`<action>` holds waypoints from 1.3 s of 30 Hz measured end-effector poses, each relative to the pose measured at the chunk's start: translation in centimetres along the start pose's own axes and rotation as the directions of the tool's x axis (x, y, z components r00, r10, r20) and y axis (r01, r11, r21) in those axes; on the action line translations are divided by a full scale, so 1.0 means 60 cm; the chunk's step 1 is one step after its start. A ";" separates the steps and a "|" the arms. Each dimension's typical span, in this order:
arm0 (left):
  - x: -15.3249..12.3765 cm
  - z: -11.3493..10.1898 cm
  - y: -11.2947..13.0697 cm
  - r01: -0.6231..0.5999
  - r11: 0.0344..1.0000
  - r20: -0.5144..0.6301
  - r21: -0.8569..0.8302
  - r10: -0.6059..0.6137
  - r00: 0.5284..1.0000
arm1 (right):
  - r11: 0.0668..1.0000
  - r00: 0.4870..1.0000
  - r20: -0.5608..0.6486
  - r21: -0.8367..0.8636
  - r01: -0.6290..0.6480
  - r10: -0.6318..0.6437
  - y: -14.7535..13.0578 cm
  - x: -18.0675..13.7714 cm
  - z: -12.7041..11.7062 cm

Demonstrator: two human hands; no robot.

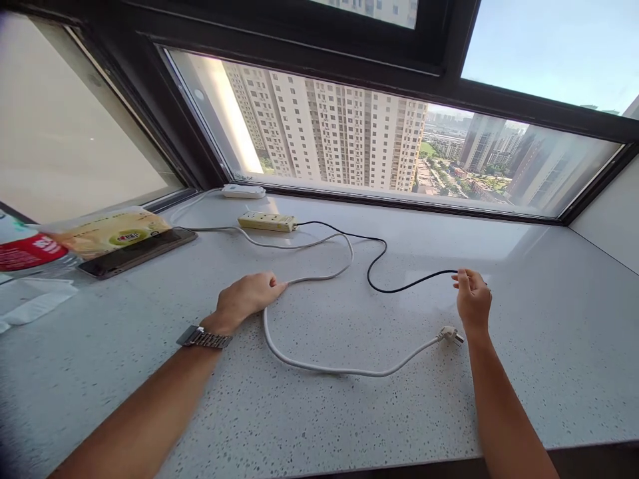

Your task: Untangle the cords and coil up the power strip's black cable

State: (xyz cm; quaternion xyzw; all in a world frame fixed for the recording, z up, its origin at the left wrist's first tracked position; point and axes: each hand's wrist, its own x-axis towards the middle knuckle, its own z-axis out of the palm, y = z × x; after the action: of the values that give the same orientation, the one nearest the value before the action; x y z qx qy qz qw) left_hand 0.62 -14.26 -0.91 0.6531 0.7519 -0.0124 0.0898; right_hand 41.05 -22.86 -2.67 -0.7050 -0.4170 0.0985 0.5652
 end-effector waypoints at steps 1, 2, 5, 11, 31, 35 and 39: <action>-0.003 -0.001 0.003 -0.020 1.000 0.012 -0.003 0.020 1.000 | 0.996 0.999 -0.031 0.080 -0.030 0.032 0.000 0.002 0.001; -0.008 0.000 0.008 -0.054 0.998 0.020 -0.010 0.055 0.998 | 0.988 0.996 -0.065 0.146 -0.053 0.063 0.001 0.004 0.001; -0.026 0.009 0.030 -0.200 0.979 0.041 -0.040 0.201 0.979 | 0.962 0.982 -0.156 0.264 -0.062 0.106 0.006 0.009 0.006; -0.070 0.047 0.081 -0.418 0.904 0.029 -0.090 0.422 0.906 | 0.916 0.973 -0.145 0.336 0.220 -0.180 -0.008 -0.017 0.021; -0.088 0.076 0.120 -0.595 0.789 -0.118 -0.153 0.583 0.804 | 0.741 0.819 0.396 0.670 0.051 -0.415 -0.071 -0.143 0.084; -0.088 0.076 0.121 -0.618 0.755 -0.207 -0.219 0.583 0.785 | 0.758 0.779 0.388 0.632 0.164 -0.492 -0.074 -0.148 0.082; -0.094 0.075 0.123 -0.686 0.633 -0.330 -0.359 0.601 0.728 | 0.781 0.646 0.483 0.545 0.307 -0.591 -0.070 -0.157 0.083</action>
State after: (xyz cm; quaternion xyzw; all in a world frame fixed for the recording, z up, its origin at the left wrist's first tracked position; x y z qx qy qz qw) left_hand 9.17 -19.28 -3.78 0.8362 0.4535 0.2565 0.1715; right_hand 30.03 -25.83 -3.83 -0.3629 -0.7157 0.2677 0.5333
